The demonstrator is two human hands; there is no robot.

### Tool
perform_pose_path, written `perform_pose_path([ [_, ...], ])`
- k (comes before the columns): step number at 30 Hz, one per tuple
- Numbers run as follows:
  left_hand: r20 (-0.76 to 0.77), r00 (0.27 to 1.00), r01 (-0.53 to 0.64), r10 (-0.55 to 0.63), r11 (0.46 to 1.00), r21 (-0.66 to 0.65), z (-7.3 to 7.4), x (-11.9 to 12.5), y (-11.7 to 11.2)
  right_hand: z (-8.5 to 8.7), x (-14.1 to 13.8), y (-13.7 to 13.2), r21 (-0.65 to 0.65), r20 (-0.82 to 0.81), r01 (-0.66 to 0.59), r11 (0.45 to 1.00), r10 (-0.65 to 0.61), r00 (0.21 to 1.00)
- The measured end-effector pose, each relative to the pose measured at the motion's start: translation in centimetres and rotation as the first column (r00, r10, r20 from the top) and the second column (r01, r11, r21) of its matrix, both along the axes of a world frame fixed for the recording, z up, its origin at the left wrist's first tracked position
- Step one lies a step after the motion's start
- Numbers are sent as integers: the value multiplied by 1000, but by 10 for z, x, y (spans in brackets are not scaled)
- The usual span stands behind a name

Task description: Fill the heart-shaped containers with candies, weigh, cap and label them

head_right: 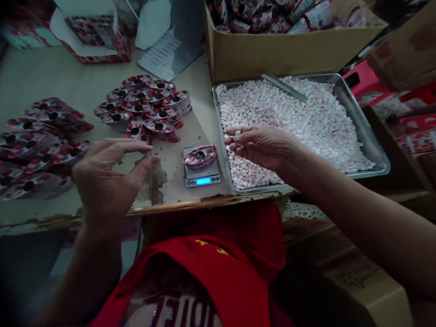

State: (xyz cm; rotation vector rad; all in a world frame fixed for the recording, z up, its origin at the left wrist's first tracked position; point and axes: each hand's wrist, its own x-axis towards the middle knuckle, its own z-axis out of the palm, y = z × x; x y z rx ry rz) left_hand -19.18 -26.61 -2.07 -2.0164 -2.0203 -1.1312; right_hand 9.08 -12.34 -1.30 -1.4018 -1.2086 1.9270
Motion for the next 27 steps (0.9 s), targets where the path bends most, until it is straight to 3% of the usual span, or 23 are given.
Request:
perform_pose_path([
  [3, 90, 995, 55, -48, 995, -77, -4, 12, 6, -1, -12, -3, -144, -58, -12, 990, 4, 998],
  [5, 132, 990, 68, -50, 989, -132, -8, 15, 9, 0, -19, -3, -152, -78, -46, 987, 35, 996],
  [10, 204, 977, 112, -62, 964, -241, -20, 20, 14, 5, -28, -2, -100, -62, -137, 985, 132, 989],
  [15, 369, 928, 195, -54, 913, -357, -52, 29, 25, 14, -24, 3, -19, -8, -40, 999, 40, 999],
  [20, 390, 914, 252, -113, 911, -327, -82, 37, 38, 27, -2, 19, 169, 87, 37, 985, -52, 995],
  [23, 358, 925, 251, -125, 910, -330, -84, 37, 43, 25, 12, 22, 194, 86, 65, 979, -83, 993],
  [27, 337, 932, 256, -131, 897, -360, -74, 32, 40, 13, 28, 18, 142, 33, 68, 988, -74, 997],
])
